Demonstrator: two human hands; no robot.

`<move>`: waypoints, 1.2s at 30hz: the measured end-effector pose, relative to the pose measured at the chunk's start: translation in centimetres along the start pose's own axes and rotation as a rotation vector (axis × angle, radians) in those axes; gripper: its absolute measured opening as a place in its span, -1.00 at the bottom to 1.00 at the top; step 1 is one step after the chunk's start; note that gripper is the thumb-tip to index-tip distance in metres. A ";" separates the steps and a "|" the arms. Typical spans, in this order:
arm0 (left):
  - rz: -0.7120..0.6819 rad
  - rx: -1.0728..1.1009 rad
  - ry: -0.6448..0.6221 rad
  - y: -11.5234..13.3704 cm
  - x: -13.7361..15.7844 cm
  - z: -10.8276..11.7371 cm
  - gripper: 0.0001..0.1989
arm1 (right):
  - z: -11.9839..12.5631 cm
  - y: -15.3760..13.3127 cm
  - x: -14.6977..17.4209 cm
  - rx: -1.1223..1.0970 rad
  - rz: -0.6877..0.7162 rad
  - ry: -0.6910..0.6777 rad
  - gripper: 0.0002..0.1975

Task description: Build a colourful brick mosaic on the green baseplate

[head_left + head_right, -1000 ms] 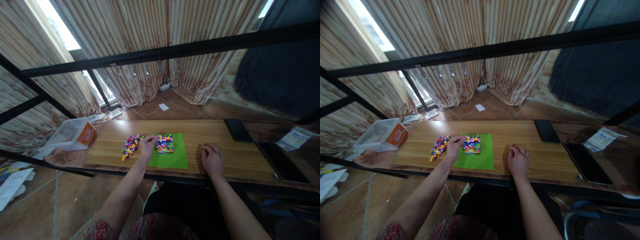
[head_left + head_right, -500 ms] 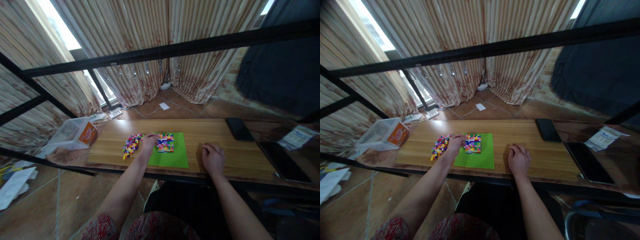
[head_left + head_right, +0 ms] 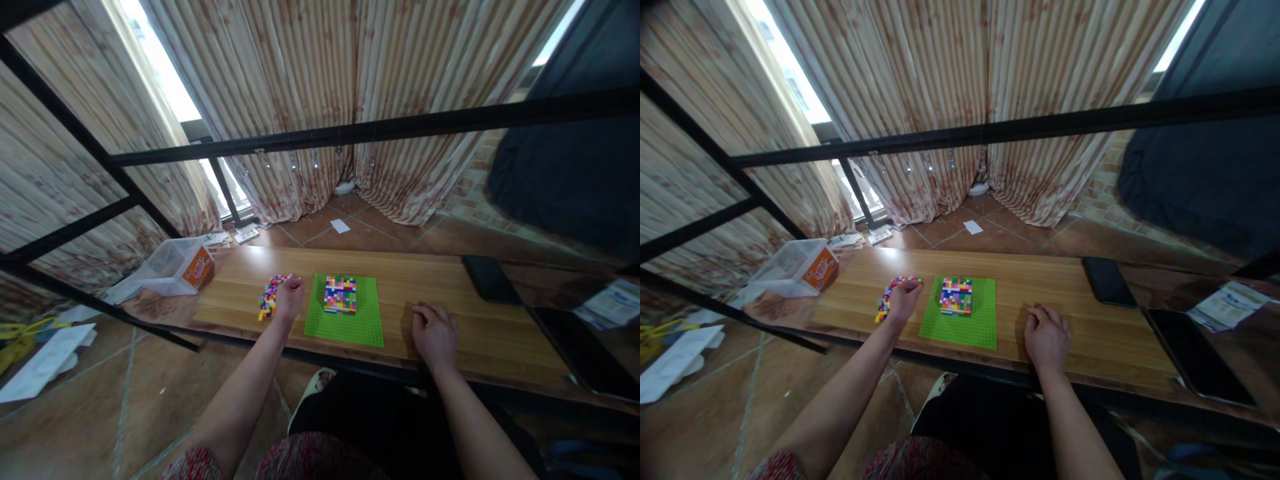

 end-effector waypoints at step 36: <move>-0.683 -0.847 -0.193 1.0 0.4 1.0 -0.73 | 0.0 0.3 -0.1 0.021 0.009 -0.001 -0.72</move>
Point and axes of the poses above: each hand's wrist, its own x-axis away from the middle knuckle, its own z-axis out of the back of the hand, y = z × x, the point moved 8 cm from there along -x, towards the middle knuckle, and after that the axes turned 3 degrees about y, right-handed, at the moved point
